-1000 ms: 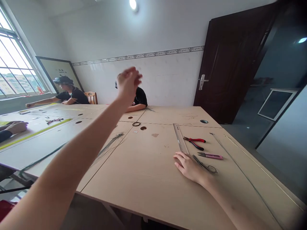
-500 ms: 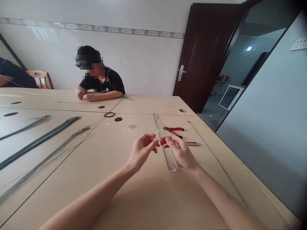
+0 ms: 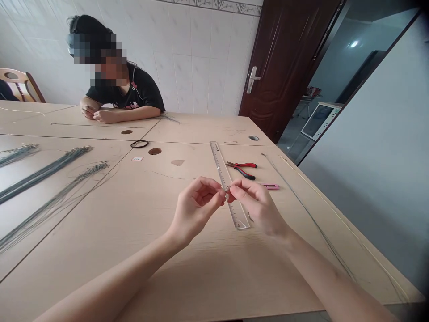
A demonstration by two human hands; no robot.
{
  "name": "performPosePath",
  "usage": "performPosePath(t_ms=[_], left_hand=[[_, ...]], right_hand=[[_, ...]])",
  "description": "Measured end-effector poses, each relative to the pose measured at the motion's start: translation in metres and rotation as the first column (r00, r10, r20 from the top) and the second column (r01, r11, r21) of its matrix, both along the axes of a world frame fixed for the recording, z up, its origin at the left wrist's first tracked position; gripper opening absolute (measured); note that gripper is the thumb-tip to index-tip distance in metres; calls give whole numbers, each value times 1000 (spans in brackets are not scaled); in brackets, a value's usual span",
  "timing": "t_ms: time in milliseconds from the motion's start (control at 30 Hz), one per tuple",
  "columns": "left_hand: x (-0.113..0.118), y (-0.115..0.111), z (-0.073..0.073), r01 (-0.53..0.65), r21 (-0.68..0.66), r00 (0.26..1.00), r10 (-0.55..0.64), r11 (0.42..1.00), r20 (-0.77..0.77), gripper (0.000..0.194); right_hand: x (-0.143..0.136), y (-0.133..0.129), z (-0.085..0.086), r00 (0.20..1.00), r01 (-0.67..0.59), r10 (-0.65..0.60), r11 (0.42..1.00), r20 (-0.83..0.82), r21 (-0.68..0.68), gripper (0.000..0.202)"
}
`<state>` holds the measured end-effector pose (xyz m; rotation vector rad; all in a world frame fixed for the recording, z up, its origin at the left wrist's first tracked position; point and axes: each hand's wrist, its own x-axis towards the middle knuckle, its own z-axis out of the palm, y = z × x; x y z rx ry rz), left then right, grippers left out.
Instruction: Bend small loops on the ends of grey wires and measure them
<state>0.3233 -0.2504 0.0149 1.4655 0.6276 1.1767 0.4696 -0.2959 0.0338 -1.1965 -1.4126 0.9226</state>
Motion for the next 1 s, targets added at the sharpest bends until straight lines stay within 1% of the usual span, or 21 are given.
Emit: performPosePath(t_ms=[200, 333, 467, 600, 700, 833, 933, 1000], left_hand=[[1, -3, 1, 35, 21, 999, -35, 999, 3, 9], [1, -4, 3, 59, -9, 998, -59, 998, -24, 9], [0, -3, 4, 94, -41, 987, -98, 995, -129, 8], [-1, -3, 2, 79, -35, 971, -85, 996, -224, 14], [0, -3, 2, 62, -25, 967, -66, 998, -246, 15], [0, -4, 5, 17, -29, 970, -24, 999, -242, 15], [0, -4, 5, -18, -21, 969, 12, 1000, -246, 16], [0, -4, 5, -36, 1, 965, 35, 999, -260, 17]], right_hand=[[1, -1, 1, 1000, 23, -23, 1000, 0, -6, 22], [1, -2, 1, 999, 48, -48, 999, -6, 7, 21], [1, -3, 1, 998, 62, -62, 998, -10, -3, 22], [1, -1, 0, 997, 80, -80, 997, 13, 2, 22], [1, -1, -2, 994, 88, -89, 996, 62, 24, 21], [1, -1, -3, 982, 82, -97, 992, 165, 91, 23], [2, -2, -6, 957, 64, -108, 984, 271, 166, 16], [2, -2, -8, 926, 60, -146, 968, 348, 245, 13]])
